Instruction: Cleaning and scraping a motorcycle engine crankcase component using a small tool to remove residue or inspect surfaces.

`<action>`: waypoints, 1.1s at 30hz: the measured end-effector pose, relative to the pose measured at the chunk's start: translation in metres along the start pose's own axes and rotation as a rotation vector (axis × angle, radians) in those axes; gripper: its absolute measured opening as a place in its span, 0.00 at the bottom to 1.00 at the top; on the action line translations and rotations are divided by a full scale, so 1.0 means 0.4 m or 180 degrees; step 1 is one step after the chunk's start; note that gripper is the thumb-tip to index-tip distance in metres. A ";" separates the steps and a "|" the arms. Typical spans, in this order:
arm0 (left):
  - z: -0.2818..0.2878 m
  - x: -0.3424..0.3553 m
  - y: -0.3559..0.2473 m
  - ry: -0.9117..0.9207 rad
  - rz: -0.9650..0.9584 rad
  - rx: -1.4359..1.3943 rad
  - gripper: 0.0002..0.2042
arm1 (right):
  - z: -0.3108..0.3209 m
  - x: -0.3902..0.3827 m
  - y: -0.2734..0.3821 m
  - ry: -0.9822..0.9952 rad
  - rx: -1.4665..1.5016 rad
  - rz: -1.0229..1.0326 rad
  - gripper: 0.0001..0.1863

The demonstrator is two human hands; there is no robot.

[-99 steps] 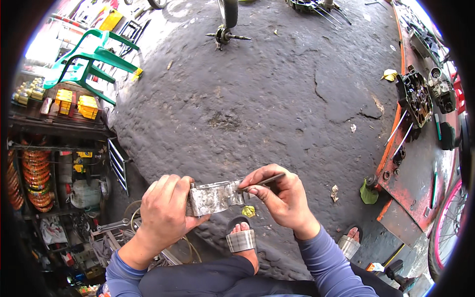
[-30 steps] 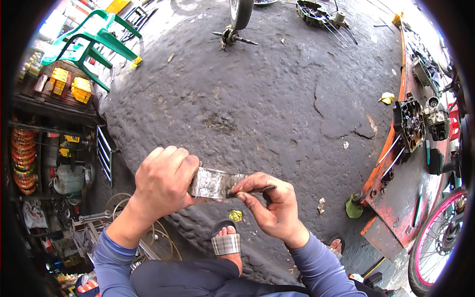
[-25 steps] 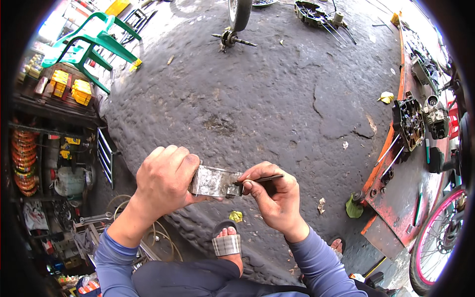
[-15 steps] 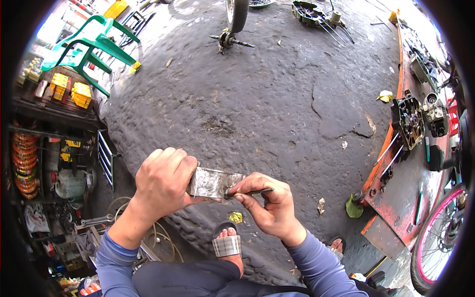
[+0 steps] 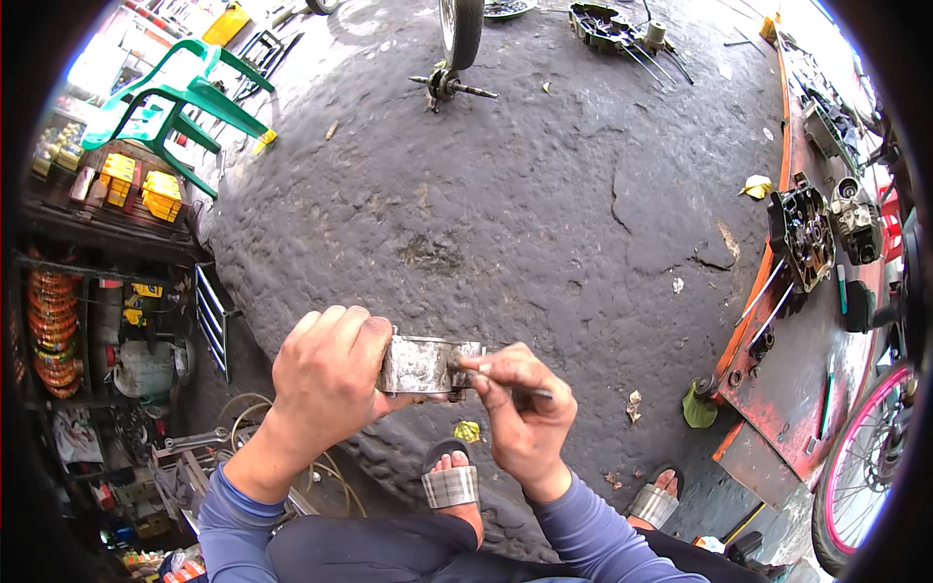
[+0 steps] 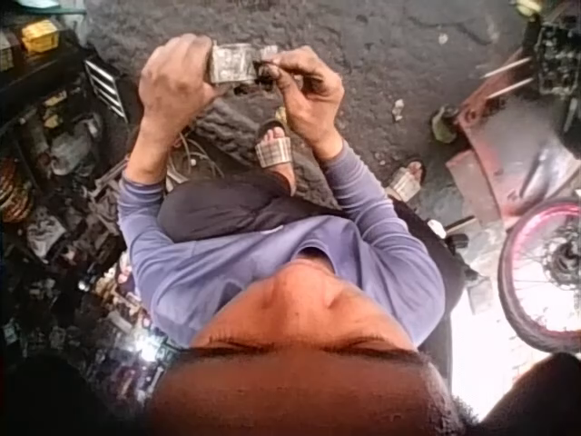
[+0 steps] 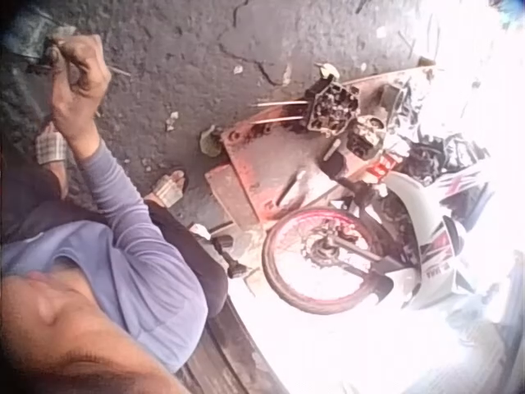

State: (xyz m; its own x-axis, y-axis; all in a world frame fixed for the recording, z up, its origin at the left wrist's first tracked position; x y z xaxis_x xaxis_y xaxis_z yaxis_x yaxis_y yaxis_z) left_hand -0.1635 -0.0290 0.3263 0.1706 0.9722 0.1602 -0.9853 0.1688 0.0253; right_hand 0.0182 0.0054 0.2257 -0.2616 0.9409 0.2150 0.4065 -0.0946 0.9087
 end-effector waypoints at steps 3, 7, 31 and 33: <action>0.002 -0.004 -0.003 -0.0024 -0.0067 0.0026 0.29 | 0.003 -0.004 0.012 0.0267 -0.0174 0.0217 0.08; 0.007 0.000 -0.008 -0.0010 -0.0038 0.0040 0.29 | -0.004 -0.019 -0.004 0.0058 0.0272 0.0027 0.08; 0.019 0.019 -0.034 0.0004 -0.0264 0.0004 0.28 | 0.021 0.091 0.075 0.0813 -0.0736 0.0574 0.12; 0.021 0.020 -0.041 0.0038 -0.0252 0.0028 0.28 | 0.010 0.071 0.089 0.0959 -0.0730 0.0664 0.10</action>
Point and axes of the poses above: each hand's wrist, its own x-axis towards the middle knuckle, its own z-axis out of the back of the hand, y = z × x, the point moved 3 cm from there along x, towards the middle knuckle
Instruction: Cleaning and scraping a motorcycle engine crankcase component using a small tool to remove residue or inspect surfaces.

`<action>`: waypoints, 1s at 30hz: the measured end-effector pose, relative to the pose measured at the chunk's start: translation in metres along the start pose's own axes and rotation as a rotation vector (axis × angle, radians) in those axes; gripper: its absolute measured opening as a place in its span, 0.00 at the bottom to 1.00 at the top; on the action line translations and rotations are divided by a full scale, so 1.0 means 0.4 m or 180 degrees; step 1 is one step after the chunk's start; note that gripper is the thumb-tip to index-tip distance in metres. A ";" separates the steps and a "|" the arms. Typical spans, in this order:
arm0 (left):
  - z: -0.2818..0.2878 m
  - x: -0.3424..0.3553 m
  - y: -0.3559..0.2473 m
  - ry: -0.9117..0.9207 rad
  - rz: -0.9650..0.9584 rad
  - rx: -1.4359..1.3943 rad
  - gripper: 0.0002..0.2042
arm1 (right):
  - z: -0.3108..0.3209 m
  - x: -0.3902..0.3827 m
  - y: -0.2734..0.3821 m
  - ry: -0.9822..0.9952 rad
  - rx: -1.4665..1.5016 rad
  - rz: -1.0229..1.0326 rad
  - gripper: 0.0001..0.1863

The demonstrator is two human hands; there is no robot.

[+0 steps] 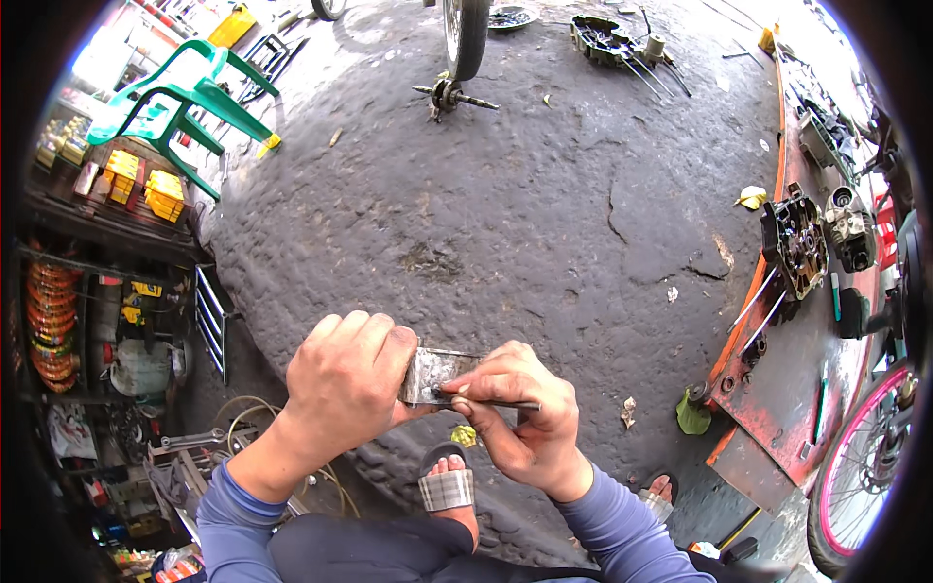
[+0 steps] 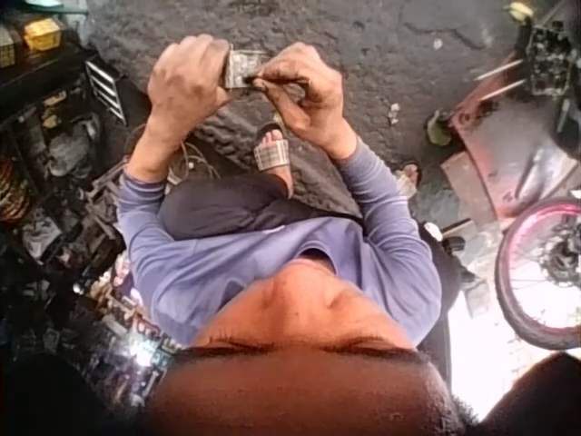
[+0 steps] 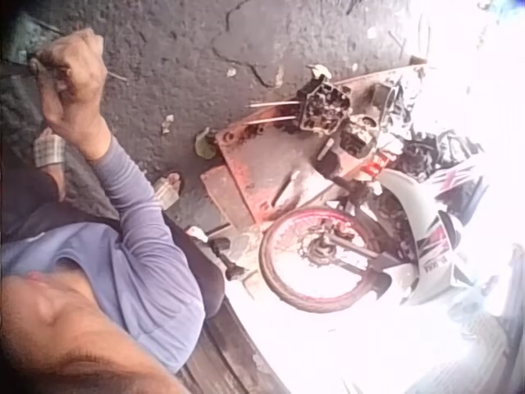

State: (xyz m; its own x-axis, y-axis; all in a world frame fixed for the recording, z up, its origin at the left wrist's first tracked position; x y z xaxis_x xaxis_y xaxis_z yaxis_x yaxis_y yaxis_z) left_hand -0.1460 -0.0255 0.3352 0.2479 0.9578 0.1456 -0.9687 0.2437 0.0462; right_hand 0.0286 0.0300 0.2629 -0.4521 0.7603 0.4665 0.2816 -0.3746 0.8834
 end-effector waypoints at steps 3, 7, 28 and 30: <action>0.006 -0.003 -0.013 -0.0006 0.0092 0.0031 0.28 | 0.001 -0.017 0.001 -0.0188 -0.0066 -0.0061 0.10; 0.010 -0.002 -0.031 0.0105 0.0205 0.0146 0.28 | -0.019 -0.049 0.036 -0.0424 0.0034 -0.0073 0.08; 0.016 0.004 -0.051 0.0129 0.0146 0.0130 0.28 | -0.003 -0.039 -0.005 -0.0854 0.0209 -0.0467 0.09; 0.016 0.002 -0.049 0.0143 0.0140 0.0151 0.28 | -0.016 -0.034 0.020 -0.0417 0.0279 -0.0215 0.09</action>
State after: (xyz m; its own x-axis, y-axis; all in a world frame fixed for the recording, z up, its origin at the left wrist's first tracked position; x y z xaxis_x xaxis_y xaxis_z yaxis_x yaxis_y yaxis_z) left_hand -0.1267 -0.0306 0.3409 0.2034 0.9736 0.1040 -0.9769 0.1947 0.0876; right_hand 0.0317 0.0135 0.2638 -0.3600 0.8470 0.3912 0.3297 -0.2767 0.9026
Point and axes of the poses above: each hand's wrist, its own x-axis towards the middle knuckle, its own z-axis out of the back of the hand, y = z × x, the point moved 3 cm from there along x, towards the middle knuckle
